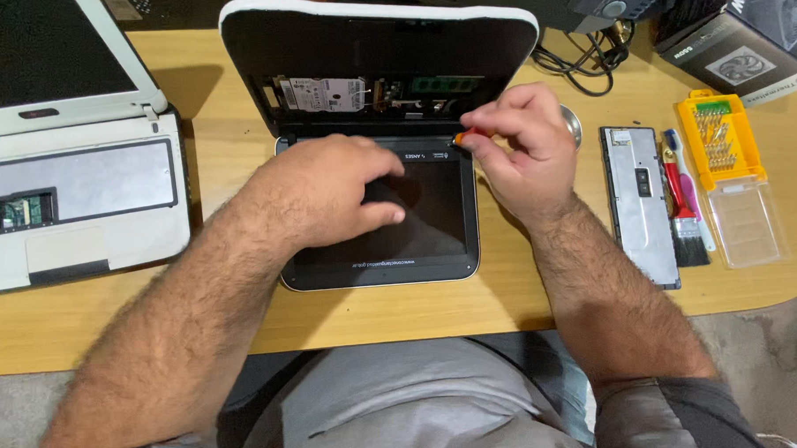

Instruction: The person uses a screwdriver to remove screws from the back panel of a laptop. They then remove the panel, revealing the internal components, and proceed to remove screws from the screen bezel.

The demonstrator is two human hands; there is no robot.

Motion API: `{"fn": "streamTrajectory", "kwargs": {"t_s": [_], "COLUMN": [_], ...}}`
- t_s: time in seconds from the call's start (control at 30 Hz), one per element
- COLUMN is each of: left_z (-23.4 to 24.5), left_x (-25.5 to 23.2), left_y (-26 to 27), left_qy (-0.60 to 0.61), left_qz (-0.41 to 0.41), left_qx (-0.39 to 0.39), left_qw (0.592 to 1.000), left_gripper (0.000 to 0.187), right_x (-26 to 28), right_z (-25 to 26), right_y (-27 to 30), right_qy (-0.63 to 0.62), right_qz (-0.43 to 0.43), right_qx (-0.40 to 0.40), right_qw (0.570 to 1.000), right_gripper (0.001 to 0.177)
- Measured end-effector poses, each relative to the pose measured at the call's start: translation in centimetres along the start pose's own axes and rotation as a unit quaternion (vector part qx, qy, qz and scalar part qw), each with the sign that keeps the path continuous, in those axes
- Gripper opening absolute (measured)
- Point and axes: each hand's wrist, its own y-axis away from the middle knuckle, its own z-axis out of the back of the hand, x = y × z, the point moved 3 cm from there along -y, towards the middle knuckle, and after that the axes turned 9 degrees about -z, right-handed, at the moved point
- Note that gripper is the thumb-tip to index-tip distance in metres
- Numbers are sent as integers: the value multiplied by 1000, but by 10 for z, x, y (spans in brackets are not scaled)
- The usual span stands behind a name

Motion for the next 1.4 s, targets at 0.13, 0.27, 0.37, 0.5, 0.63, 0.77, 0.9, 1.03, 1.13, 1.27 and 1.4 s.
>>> {"fn": "streamTrajectory", "kwargs": {"t_s": [0.13, 0.27, 0.37, 0.5, 0.63, 0.77, 0.9, 1.03, 1.13, 1.27, 1.4], "left_z": [-16, -38, -42, -46, -51, -48, -45, -47, -47, -45, -44], "left_x": [15, 36, 39, 39, 37, 34, 31, 30, 30, 28, 26], "left_y": [-1, -7, -8, -11, -12, -11, -10, -11, -11, -11, -9], "left_qy": [39, 98, 106, 95, 91, 84, 86, 83, 84, 81, 89], "left_qz": [-31, -85, -103, -108, -107, -120, -104, -100, -103, -109, -104], "left_qx": [-110, -187, -177, -180, -165, -166, -148, -140, -136, -136, -129], "left_qw": [993, 974, 973, 973, 976, 975, 980, 982, 982, 981, 982], "left_gripper": [39, 21, 20, 21, 22, 23, 23, 23, 23, 24, 23], "right_x": [5, 11, 6, -7, -1, 4, -11, 0, 9, -2, -5], "right_z": [-1, 4, 4, 6, 6, 6, 7, 5, 3, 5, 6], "right_y": [0, -1, 0, 4, 4, 0, 7, 3, 0, 3, 6], "right_qy": [-28, 13, 21, 40, 50, 47, 61, 60, 55, 54, 39], "right_qz": [-34, -28, -7, 2, -11, -4, 7, 3, -17, 9, -10], "right_qx": [-9, 1, -1, -8, -10, 13, -9, -5, 2, 4, -13], "right_qw": [999, 1000, 1000, 999, 999, 999, 998, 998, 998, 999, 999], "right_gripper": [18, 16, 14, 13, 21, 22, 16, 22, 25, 18, 22]}}
